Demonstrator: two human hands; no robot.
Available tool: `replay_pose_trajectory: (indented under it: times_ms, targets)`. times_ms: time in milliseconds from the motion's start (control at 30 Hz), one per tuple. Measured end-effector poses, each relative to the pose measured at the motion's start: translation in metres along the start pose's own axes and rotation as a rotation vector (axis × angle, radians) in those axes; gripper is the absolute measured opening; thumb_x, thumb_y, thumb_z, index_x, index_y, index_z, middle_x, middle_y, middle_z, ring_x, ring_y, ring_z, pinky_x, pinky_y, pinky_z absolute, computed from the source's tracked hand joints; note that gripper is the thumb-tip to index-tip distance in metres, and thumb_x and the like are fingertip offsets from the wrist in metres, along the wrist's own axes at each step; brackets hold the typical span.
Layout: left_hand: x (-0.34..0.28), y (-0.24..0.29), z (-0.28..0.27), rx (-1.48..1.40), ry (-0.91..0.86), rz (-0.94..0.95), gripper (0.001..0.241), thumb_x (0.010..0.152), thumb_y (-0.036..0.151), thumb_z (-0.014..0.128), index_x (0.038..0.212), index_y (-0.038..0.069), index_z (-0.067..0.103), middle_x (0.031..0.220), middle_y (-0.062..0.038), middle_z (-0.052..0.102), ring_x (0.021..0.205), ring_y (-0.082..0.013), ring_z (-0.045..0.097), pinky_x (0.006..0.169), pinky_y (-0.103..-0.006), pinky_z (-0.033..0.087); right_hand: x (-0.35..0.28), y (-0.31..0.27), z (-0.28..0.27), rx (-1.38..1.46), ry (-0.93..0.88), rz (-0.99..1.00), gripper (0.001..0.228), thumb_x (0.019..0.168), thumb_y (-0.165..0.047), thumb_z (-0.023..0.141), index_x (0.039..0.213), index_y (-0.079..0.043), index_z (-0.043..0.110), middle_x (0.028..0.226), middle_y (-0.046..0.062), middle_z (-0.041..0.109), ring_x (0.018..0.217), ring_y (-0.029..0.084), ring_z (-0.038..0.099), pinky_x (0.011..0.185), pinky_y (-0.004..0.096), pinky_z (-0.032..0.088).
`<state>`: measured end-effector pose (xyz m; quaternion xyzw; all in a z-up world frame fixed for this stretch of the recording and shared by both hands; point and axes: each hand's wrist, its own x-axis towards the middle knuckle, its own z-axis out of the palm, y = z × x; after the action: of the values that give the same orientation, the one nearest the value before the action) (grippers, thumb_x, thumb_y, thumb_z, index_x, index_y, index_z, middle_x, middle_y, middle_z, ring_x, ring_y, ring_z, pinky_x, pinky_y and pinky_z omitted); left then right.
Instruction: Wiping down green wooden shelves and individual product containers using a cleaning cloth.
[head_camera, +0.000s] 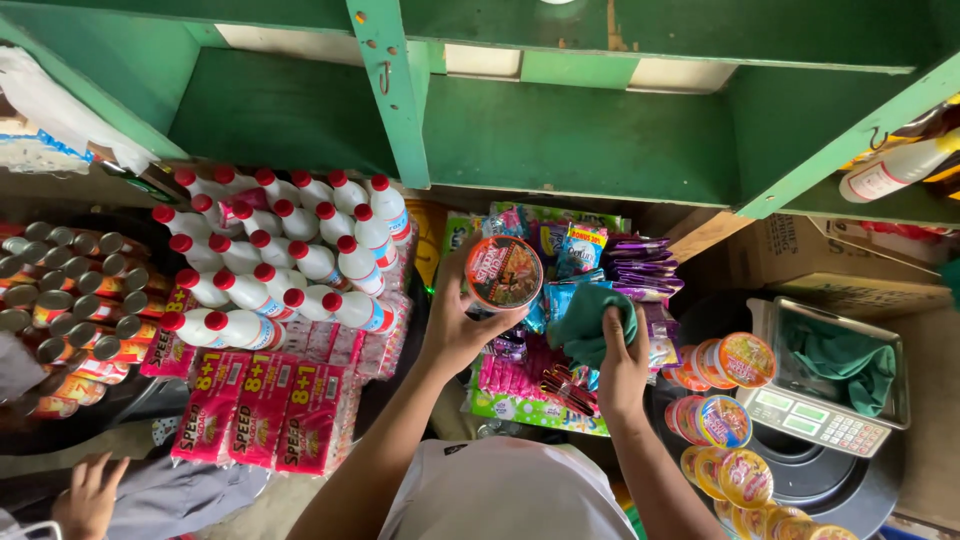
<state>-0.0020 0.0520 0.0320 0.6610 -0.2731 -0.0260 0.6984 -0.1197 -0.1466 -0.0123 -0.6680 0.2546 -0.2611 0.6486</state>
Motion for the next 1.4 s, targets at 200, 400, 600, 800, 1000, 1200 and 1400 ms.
replay_pose_trajectory:
  times_ms: [200, 400, 600, 800, 1000, 1200, 1400]
  targets:
    - [-0.004, -0.014, 0.003, -0.197, 0.018, -0.089, 0.101, 0.08, 0.024, 0.09, 0.155, 0.003, 0.027, 0.15, -0.013, 0.047, 0.139, -0.0245, 0.056, 0.114, -0.0436, 0.053, -0.006, -0.042, 0.021, 0.095, -0.256, 0.173, 0.038, 0.091, -0.027, 0.07, 0.12, -0.005, 0.058, 0.085, 0.0, 0.069, 0.072, 0.013, 0.068, 0.062, 0.028, 0.053]
    - [-0.004, -0.044, 0.005, -0.326, -0.055, -0.136, 0.096, 0.083, 0.044, 0.086, 0.153, 0.001, 0.037, 0.145, -0.014, 0.055, 0.137, -0.0248, 0.055, 0.115, -0.0408, 0.047, -0.004, -0.052, 0.03, -0.051, -0.449, -0.075, 0.051, 0.095, -0.024, 0.072, 0.14, -0.003, 0.057, 0.122, 0.004, 0.067, 0.111, 0.012, 0.063, 0.097, 0.027, 0.05]
    - [-0.008, -0.045, 0.011, -0.33, -0.079, -0.161, 0.089, 0.089, 0.051, 0.078, 0.151, 0.001, 0.04, 0.142, -0.014, 0.058, 0.133, -0.0232, 0.057, 0.111, -0.0392, 0.049, -0.002, -0.063, 0.037, -0.058, -0.492, -0.172, 0.052, 0.096, -0.023, 0.072, 0.139, 0.001, 0.056, 0.125, 0.008, 0.066, 0.113, 0.014, 0.062, 0.098, 0.028, 0.049]
    - [0.002, -0.008, 0.005, -0.496, -0.165, -0.315, 0.088, 0.088, 0.03, 0.077, 0.159, 0.012, 0.029, 0.143, -0.012, 0.052, 0.13, -0.0221, 0.055, 0.106, -0.0393, 0.052, 0.02, -0.046, 0.025, 0.273, -0.28, 0.259, 0.046, 0.1, -0.024, 0.059, 0.141, -0.003, 0.058, 0.113, 0.008, 0.071, 0.098, 0.016, 0.066, 0.085, 0.03, 0.052]
    - [0.01, -0.003, 0.016, -0.409, -0.123, -0.218, 0.09, 0.08, 0.013, 0.084, 0.152, 0.012, 0.03, 0.141, -0.012, 0.047, 0.129, -0.0254, 0.057, 0.106, -0.0401, 0.054, 0.022, -0.054, 0.03, 0.05, -0.277, -0.067, 0.042, 0.098, -0.014, 0.064, 0.137, 0.001, 0.059, 0.117, 0.009, 0.068, 0.107, 0.015, 0.063, 0.094, 0.03, 0.051]
    - [0.02, 0.014, 0.026, -0.082, 0.001, -0.03, 0.087, 0.076, 0.012, 0.09, 0.145, 0.009, 0.037, 0.141, -0.015, 0.046, 0.133, -0.0272, 0.054, 0.11, -0.0442, 0.052, 0.024, -0.082, 0.032, 0.155, -0.353, -0.07, 0.049, 0.096, -0.02, 0.066, 0.141, -0.004, 0.053, 0.129, 0.007, 0.066, 0.121, 0.015, 0.06, 0.103, 0.031, 0.046]
    - [0.042, 0.022, 0.03, -0.209, -0.027, 0.134, 0.075, 0.086, 0.014, 0.083, 0.145, 0.007, 0.038, 0.143, -0.014, 0.047, 0.137, -0.027, 0.051, 0.116, -0.0458, 0.047, 0.039, -0.114, 0.039, -0.062, -0.276, -0.382, 0.053, 0.09, -0.02, 0.078, 0.136, -0.001, 0.06, 0.127, 0.008, 0.068, 0.124, 0.018, 0.059, 0.111, 0.034, 0.042]
